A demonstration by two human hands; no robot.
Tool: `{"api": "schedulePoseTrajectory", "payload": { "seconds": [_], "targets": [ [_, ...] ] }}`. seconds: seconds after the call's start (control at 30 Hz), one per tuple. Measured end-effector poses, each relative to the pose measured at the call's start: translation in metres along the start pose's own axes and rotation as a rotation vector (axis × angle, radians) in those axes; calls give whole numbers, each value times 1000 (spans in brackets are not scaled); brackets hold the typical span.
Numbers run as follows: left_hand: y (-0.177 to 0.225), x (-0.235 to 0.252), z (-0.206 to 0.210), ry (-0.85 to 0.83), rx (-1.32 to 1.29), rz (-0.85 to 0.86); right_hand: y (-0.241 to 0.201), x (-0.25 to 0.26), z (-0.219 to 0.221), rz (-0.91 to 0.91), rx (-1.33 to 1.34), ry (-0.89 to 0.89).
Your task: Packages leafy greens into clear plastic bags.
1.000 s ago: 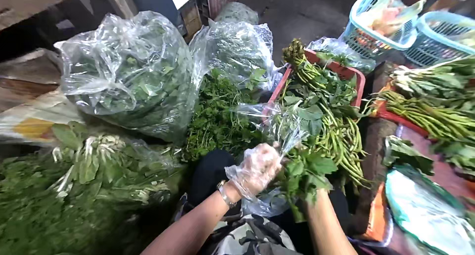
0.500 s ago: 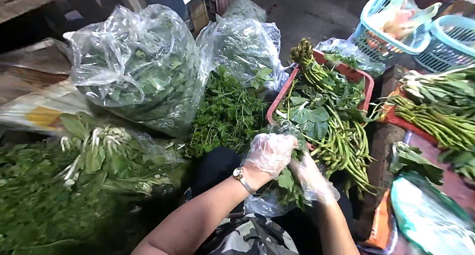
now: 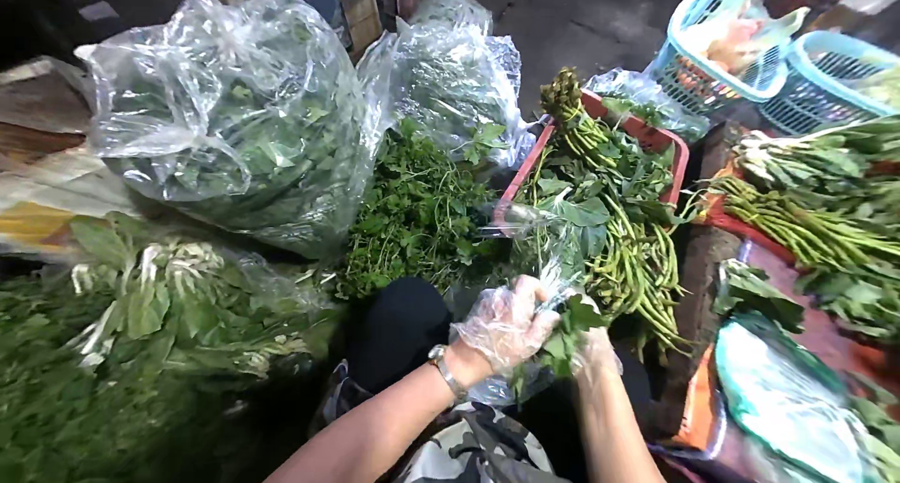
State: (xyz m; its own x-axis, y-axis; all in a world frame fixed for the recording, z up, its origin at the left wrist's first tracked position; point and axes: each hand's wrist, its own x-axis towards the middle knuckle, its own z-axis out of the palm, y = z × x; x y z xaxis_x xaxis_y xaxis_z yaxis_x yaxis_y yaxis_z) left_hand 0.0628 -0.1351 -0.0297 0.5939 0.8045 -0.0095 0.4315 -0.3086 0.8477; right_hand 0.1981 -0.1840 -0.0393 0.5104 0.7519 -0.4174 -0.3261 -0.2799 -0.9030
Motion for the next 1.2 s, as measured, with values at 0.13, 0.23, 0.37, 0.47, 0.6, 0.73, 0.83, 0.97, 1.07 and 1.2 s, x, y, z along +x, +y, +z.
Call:
{"api": "schedulePoseTrajectory", "payload": {
  "seconds": [0.13, 0.23, 0.37, 0.47, 0.6, 0.73, 0.83, 0.97, 1.07, 1.2],
  "targets": [
    [4, 17, -20, -80, 93, -136, -18, 20, 9, 41, -388, 37],
    [-3, 21, -12, 192, 105, 16, -27, 19, 12, 57, -471, 126],
    [-1, 21, -2, 75, 209, 156, -15, 23, 4, -60, -452, 87],
    [10, 27, -2, -114, 252, 32, -10, 26, 4, -112, -421, 47],
    [-3, 31, -10, -125, -27, 64, -4, 32, 2, -168, -366, 47],
    [10, 33, -9, -35, 150, 59, 6, 40, 0, -325, -559, 34],
    [31, 43, -9, -271, 433, -112, 15, 43, 3, -468, -664, 2],
    [29, 51, -14, -314, 431, -183, 11, 40, 3, -511, -796, -2],
    [14, 49, -14, -222, 115, -148, -2, 36, -1, -391, -1025, -50],
    [35, 32, 3, -364, 120, -122, 10, 39, -6, -384, -1109, -132]
  ]
}}
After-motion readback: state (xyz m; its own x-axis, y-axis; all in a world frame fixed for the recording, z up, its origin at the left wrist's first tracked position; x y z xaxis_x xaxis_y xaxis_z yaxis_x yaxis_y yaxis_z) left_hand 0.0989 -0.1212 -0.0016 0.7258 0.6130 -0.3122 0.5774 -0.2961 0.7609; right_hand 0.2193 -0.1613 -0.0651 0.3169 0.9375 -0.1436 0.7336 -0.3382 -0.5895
